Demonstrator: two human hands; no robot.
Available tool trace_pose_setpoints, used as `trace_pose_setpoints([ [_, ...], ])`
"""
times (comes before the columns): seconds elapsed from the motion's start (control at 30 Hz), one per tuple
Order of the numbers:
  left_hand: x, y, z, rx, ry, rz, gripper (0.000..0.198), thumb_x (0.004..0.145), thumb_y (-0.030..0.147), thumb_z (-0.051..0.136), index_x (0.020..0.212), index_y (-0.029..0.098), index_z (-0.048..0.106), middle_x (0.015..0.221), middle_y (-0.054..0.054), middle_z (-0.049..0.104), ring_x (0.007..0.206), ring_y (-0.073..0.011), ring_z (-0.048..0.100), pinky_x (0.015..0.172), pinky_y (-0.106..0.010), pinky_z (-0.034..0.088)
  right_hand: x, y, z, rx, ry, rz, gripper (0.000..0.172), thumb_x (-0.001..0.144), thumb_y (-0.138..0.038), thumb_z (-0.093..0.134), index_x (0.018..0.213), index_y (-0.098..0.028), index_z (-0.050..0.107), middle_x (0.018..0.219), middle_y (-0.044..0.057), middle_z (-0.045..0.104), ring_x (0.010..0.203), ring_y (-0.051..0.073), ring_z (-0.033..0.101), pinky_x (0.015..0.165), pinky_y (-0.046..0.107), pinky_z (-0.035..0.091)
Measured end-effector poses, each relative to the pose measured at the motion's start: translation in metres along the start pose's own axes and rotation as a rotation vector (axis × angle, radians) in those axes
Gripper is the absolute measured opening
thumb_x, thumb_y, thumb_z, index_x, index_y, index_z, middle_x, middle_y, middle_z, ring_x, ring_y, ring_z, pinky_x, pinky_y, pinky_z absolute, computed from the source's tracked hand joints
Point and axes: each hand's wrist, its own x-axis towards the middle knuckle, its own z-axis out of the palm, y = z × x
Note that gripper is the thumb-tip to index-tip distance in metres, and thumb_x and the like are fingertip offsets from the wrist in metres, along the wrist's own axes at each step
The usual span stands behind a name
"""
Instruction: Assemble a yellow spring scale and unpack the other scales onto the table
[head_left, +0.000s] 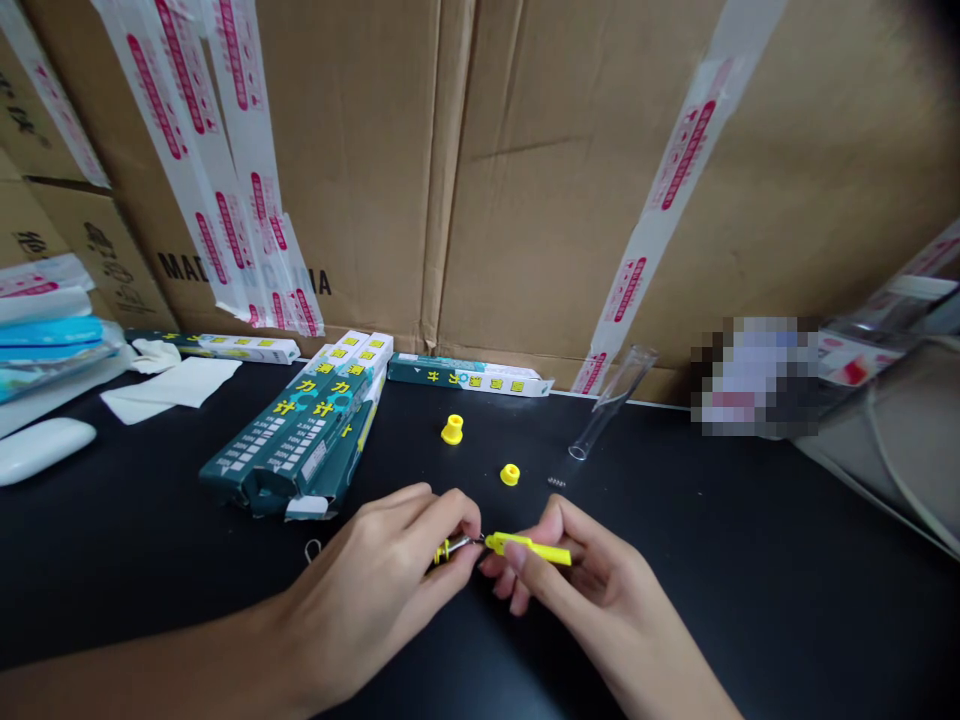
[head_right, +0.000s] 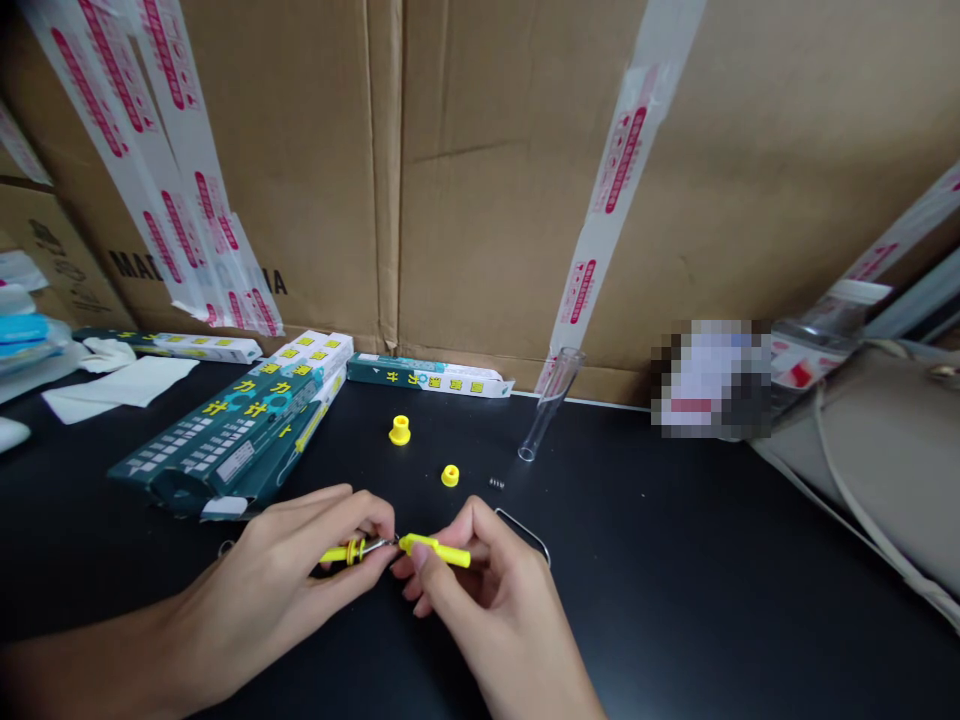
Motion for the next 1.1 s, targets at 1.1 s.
trace_pose_setpoints([
  [1.1, 0.006, 0.005, -0.005, -0.266, 0.053, -0.047, 0.027, 0.092, 0.008, 0.058, 0.109, 0.028, 0.052, 0.09, 0.011, 0.074, 0.079, -0.0055, 0.073, 0.075, -0.011, 0.054, -0.007, -0.013, -0.001, 0.087, 0.047, 0.002, 0.026, 0.088, -0.044, 0.073, 0.08, -0.023, 0.059, 0.096, 0.003, 0.078, 0.088, 0.017, 0.071, 0.088, 0.03, 0.056],
])
